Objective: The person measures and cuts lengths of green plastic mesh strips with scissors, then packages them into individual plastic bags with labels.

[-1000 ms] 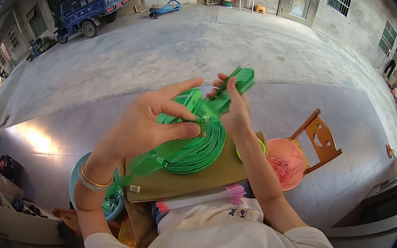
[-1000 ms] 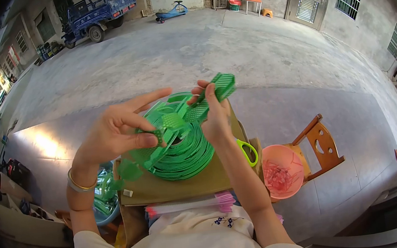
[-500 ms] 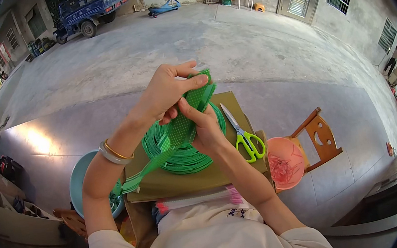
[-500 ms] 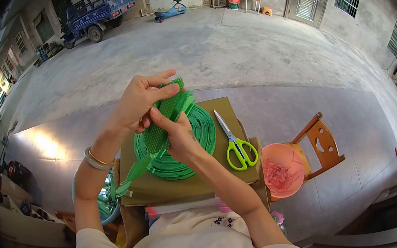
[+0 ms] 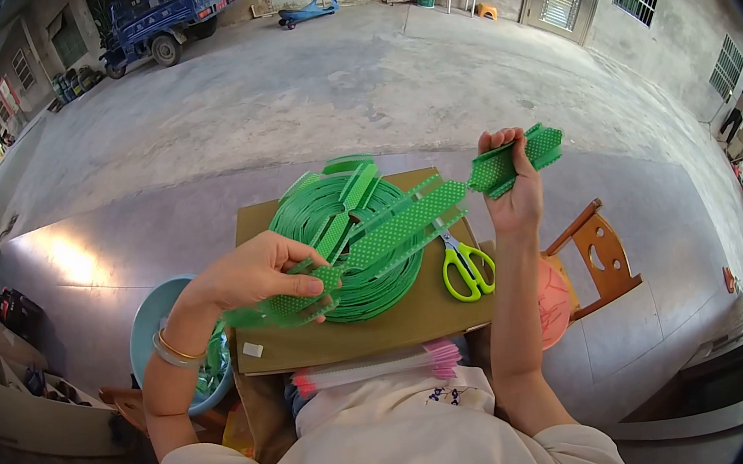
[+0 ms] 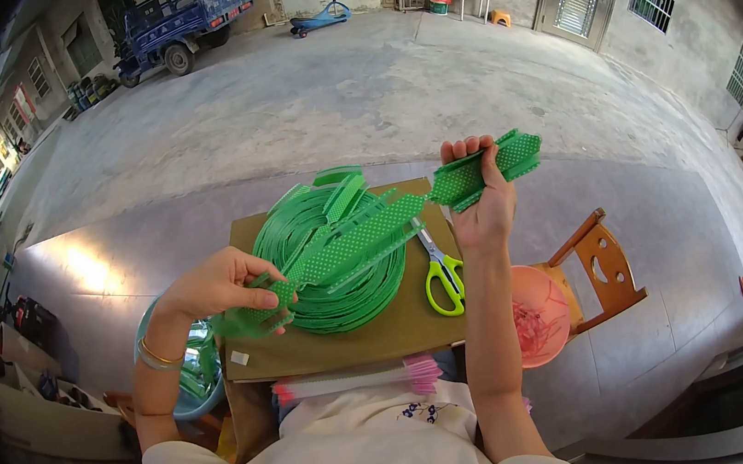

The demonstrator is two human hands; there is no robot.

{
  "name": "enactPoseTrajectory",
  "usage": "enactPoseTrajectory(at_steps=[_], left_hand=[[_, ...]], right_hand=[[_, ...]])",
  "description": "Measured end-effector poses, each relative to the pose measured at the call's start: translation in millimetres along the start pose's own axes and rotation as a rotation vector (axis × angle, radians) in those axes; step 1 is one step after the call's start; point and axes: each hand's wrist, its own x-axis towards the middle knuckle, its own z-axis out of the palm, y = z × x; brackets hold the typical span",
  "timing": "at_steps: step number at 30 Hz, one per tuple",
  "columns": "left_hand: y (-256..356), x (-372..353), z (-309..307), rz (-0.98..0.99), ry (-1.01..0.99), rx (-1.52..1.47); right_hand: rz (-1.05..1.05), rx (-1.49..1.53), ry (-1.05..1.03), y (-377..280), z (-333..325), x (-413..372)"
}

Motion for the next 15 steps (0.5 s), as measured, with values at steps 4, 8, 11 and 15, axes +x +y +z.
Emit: enactPoseTrajectory(at_steps=[4,8,11,15], left_hand=[[8,-11,0,0.145,0.102,0.149],[31,-9,20,0.532,0.238,0.269],[44,9,31,0.734,0.301,0.345],[62,42,35,0.757,0.355,0.346]], right_hand=[[-0.01,-0.05,0.103,10,-11,-5],[0.124,-0.124,0.024,37,-3,-17],[0.299,-0.118,-0.006,63,3,-27],[0.416,-0.066,-0.079,88,34,-47]])
